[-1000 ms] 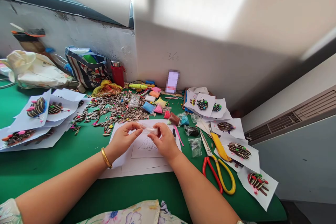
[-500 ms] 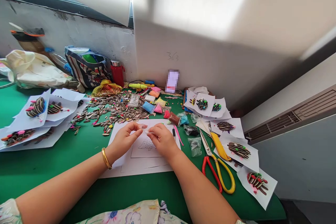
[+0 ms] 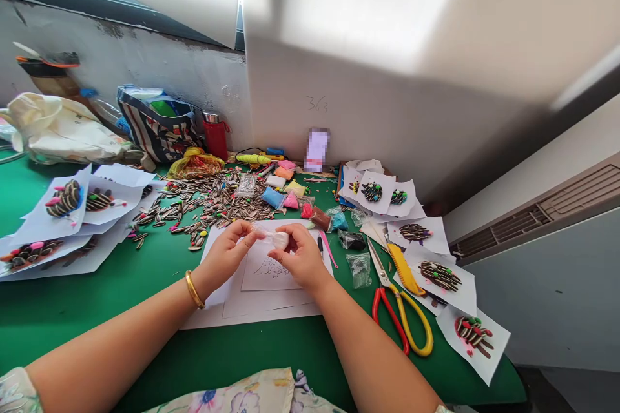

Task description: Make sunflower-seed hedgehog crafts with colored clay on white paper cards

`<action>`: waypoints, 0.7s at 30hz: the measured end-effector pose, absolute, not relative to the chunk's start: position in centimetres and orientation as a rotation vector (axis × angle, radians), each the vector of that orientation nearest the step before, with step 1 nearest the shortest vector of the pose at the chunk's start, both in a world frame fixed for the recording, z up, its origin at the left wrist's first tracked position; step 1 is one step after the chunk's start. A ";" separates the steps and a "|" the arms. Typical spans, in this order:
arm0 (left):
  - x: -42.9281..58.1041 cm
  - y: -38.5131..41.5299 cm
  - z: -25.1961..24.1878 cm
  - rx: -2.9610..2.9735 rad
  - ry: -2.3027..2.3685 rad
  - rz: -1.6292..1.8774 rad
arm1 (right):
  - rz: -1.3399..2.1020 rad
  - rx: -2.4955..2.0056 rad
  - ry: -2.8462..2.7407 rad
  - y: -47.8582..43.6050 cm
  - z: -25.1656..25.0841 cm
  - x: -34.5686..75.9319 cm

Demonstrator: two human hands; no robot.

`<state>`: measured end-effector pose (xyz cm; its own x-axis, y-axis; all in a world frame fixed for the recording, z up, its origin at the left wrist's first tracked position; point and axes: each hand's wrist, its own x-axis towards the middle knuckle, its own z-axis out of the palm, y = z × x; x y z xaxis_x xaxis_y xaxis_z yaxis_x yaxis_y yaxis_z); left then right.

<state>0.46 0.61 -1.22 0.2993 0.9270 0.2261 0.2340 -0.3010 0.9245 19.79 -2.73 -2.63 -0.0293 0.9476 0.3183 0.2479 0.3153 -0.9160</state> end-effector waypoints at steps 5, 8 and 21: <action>0.4 0.6 -1.3 1.733 1.059 1.067 | 0.751 -1.129 -1.603 -3.2 -2.4 19.5; 0.5 0.4 -1.0 1.704 1.034 1.066 | 0.652 -1.145 -1.652 -3.3 -2.2 19.4; 0.3 0.9 -1.6 1.640 0.975 1.076 | 0.804 -1.118 -1.538 -3.0 -2.2 19.6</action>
